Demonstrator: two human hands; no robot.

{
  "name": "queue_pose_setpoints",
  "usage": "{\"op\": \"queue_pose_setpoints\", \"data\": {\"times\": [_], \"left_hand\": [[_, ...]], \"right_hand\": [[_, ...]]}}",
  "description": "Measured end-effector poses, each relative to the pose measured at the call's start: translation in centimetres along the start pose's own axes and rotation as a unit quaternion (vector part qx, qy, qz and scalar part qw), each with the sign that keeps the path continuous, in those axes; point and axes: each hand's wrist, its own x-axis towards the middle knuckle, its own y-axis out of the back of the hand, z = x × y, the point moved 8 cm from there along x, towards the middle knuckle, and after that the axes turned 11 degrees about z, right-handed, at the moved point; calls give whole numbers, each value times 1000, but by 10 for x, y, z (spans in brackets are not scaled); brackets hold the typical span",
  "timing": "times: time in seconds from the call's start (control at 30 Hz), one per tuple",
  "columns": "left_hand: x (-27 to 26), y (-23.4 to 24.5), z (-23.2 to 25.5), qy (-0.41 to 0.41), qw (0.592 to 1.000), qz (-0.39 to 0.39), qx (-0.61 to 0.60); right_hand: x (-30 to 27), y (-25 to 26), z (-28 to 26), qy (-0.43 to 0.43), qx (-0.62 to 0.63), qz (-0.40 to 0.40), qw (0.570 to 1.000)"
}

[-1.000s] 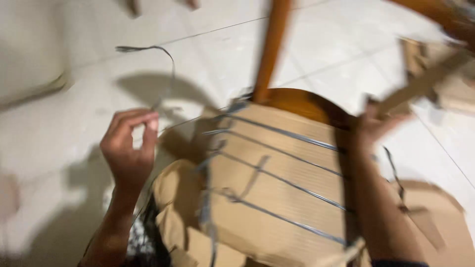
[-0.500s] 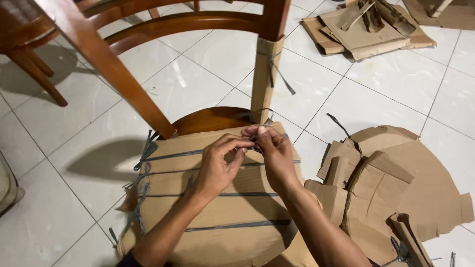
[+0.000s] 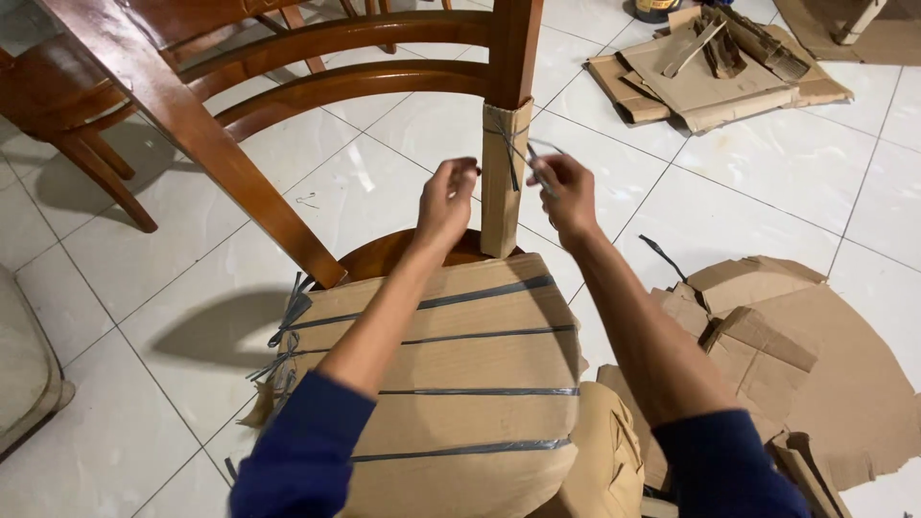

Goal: Wrapping cardboard around a wooden chair leg and securing it with plastic ties.

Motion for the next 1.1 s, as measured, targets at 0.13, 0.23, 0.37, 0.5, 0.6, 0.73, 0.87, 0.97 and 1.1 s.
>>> {"op": "queue_pose_setpoints", "data": {"times": [0.13,0.23,0.37,0.5,0.6,0.73,0.87,0.97,1.1], "left_hand": [[9,-19,27,200,978,-15,-63],[22,-31,13,248,946,23,-205],[44,-26,-31,48,978,68,-189],[18,-4,8,31,979,119,-160],[12,3,8,-6,967,159,-198],[-5,5,14,-60,953,178,-238],[-26,11,22,-151,952,193,-182],[-36,20,29,-190,951,195,-145],[-39,29,43,-207,949,188,-144]], "right_hand": [[31,-22,-3,97,-43,-98,990],[31,-29,-11,91,-75,-139,983],[25,-26,-29,166,-146,-168,961],[14,1,-46,234,-229,-143,934],[-15,16,-73,175,-140,-119,967],[-47,21,-48,39,4,-90,995],[-58,26,-16,-96,190,-46,976],[-61,26,-11,-139,262,-30,954],[-47,32,2,-86,241,-11,967]]}}
